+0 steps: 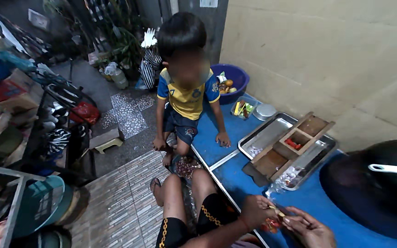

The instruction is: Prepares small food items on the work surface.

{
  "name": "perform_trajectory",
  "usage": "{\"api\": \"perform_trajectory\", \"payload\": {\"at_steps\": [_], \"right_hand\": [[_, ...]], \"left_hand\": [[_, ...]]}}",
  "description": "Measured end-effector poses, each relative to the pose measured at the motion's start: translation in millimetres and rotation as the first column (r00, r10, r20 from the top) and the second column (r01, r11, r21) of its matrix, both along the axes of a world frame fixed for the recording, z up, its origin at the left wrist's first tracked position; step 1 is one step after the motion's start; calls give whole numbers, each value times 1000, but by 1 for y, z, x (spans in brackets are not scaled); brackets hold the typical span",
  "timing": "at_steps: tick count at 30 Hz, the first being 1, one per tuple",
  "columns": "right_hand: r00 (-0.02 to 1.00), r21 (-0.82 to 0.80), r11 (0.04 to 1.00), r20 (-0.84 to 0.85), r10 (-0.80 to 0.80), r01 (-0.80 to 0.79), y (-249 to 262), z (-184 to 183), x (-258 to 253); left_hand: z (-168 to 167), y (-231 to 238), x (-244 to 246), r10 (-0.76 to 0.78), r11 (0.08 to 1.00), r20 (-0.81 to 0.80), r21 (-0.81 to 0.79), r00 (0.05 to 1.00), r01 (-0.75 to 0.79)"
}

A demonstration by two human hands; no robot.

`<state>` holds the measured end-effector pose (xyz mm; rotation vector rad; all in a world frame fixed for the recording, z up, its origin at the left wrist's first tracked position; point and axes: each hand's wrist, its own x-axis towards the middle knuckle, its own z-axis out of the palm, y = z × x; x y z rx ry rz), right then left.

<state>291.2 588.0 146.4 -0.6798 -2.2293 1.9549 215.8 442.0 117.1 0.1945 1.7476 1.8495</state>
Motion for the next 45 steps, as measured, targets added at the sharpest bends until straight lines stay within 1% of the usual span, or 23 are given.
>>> {"api": "perform_trajectory", "payload": {"at_steps": [4, 8, 11, 14, 16, 17, 18, 19, 20, 21, 22, 23, 24, 25, 26, 27, 28, 29, 32, 35, 38, 42, 45], "right_hand": [[999, 13, 999, 2, -49, 49, -8, 2, 0], [992, 20, 993, -31, -119, 120, -14, -2, 1], [990, 32, 990, -41, -137, 139, -16, -7, 1], [990, 27, 990, -15, -137, 138, -18, -8, 0], [989, 35, 988, 2, -150, 150, -21, -7, -1], [988, 49, 987, 10, -154, 154, -21, -9, 0], [989, 59, 987, 20, -150, 148, -19, -12, 1], [989, 63, 988, 32, -145, 143, -17, -14, 1], [988, 57, 988, 50, -145, 142, -17, -15, 1], [988, 41, 990, 64, -139, 137, -15, -18, 2], [989, 9, 992, 72, -128, 127, -12, -21, 2], [991, -40, 992, 70, -118, 121, -9, -24, 2], [992, -98, 989, 60, -108, 113, -7, -28, 2], [994, -155, 982, 46, -101, 107, -4, -30, 2], [995, -201, 975, 35, -92, 97, -3, -32, 1], [996, -229, 970, 32, -77, 83, -2, -32, 2], [997, -238, 968, 37, -69, 76, -2, -30, 2], [997, -238, 968, 42, -67, 75, -3, -28, 1], [996, -230, 969, 33, -80, 86, -3, -29, -2], [998, -195, 980, -30, -51, 44, -5, -34, -2], [993, -164, 984, -82, -87, 72, -11, -29, -5], [995, -184, 980, -44, -87, 77, -9, -25, -5], [998, -81, 996, -41, -46, 43, -6, -19, -5]], "left_hand": [[5, 0, 3, -14, 995, -102, -96, 995, 5], [7, 0, 8, -18, 995, -181, -104, 983, -1], [8, 0, 11, -26, 993, -314, -121, 949, -13], [8, -2, 16, -110, 989, -547, -142, 830, 38], [3, -2, 18, -211, 976, -747, -198, 631, 92], [-1, -1, 19, -234, 972, -803, -211, 549, 105], [-2, 0, 20, -239, 971, -825, -209, 513, 117], [-1, 0, 21, -238, 971, -823, -206, 516, 121], [1, 0, 20, -233, 972, -802, -204, 549, 115], [3, -1, 18, -217, 975, -761, -194, 612, 104], [3, -1, 16, -157, 986, -697, -146, 699, 75], [4, 0, 15, -74, 996, -585, -86, 808, 30], [7, -1, 12, -11, 998, -422, -55, 907, -14], [10, -1, 9, 37, 998, -242, -37, 969, -47], [12, -3, 4, 56, 998, -66, -15, 996, -57], [13, -4, 0, 64, 998, 81, 17, 995, -66], [12, -5, -2, 68, 995, 188, 60, 980, -81], [11, -6, -2, 76, 991, 250, 87, 965, -101], [5, -5, 0, 94, 988, 277, 93, 956, -124], [4, -5, 1, 89, 994, 213, 46, 973, -100], [3, -6, -1, 83, 995, 163, 36, 983, -90], [-3, -6, 0, 84, 995, 160, 39, 983, -91], [-5, -3, 0, 79, 997, 160, -8, 984, -79]]}}
